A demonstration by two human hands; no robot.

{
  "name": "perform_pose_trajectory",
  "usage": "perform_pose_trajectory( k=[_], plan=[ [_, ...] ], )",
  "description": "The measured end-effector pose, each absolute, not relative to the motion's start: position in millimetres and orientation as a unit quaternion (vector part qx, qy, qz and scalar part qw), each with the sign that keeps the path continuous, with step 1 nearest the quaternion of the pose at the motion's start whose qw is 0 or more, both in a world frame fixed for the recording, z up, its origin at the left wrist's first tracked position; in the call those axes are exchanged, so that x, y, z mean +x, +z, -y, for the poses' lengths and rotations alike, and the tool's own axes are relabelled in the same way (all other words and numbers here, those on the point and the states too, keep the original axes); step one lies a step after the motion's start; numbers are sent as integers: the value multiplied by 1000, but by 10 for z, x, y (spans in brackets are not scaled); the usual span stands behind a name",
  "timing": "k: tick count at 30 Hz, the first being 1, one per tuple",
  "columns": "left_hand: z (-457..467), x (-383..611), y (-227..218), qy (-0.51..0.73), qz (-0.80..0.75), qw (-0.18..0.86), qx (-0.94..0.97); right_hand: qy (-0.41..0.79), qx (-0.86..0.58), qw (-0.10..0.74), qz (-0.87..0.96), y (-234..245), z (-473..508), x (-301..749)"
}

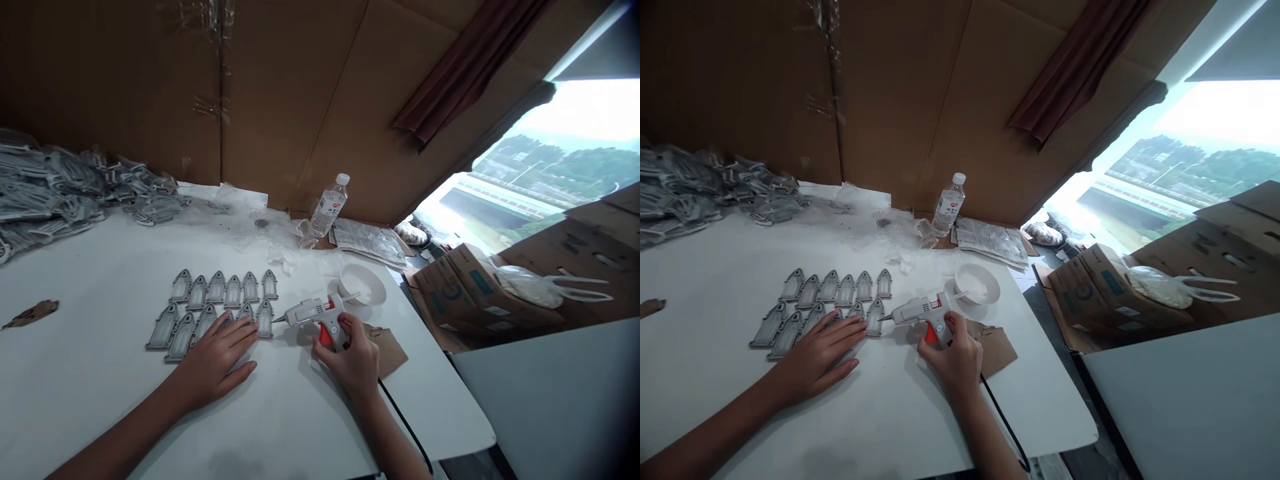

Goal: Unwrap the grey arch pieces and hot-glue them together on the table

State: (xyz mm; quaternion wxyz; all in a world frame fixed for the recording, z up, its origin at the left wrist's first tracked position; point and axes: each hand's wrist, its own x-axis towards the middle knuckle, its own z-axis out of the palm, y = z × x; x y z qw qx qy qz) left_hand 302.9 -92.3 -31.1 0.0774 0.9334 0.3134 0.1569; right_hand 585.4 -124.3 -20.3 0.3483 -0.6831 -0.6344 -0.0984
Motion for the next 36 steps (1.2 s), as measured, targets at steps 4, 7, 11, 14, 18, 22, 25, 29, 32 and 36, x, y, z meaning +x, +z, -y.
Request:
perform_pose_trajectory(
  k=[4,7,11,14,18,22,25,29,32,36],
  plan=[
    [936,3017,-296,160,-307,81,934,-85,-684,345,637,-147,1250,5828],
    [936,3001,-298,161,-301,76,937,-40,-705,321,631,-93,1230,5836],
    [938,2992,-312,163,-297,68,938,40,-724,263,637,9,1144,5875],
    [955,2995,-307,160,-299,54,939,37,-724,214,654,64,1054,5880],
    [971,2998,-282,156,-302,54,939,24,-709,200,676,19,978,5860],
    [964,2996,-283,157,-304,71,937,7,-682,212,700,-111,1000,5897],
    [961,2990,-303,149,-304,70,938,0,-672,221,707,-168,1029,5955],
    [962,2980,-312,135,-306,63,940,-1,-677,213,705,-192,1037,5994],
    [958,2976,-302,122,-306,51,943,-8,-672,202,713,-212,1036,5998],
    [944,2974,-298,117,-302,42,945,-11,-672,187,716,-236,1031,6004]
  ],
)
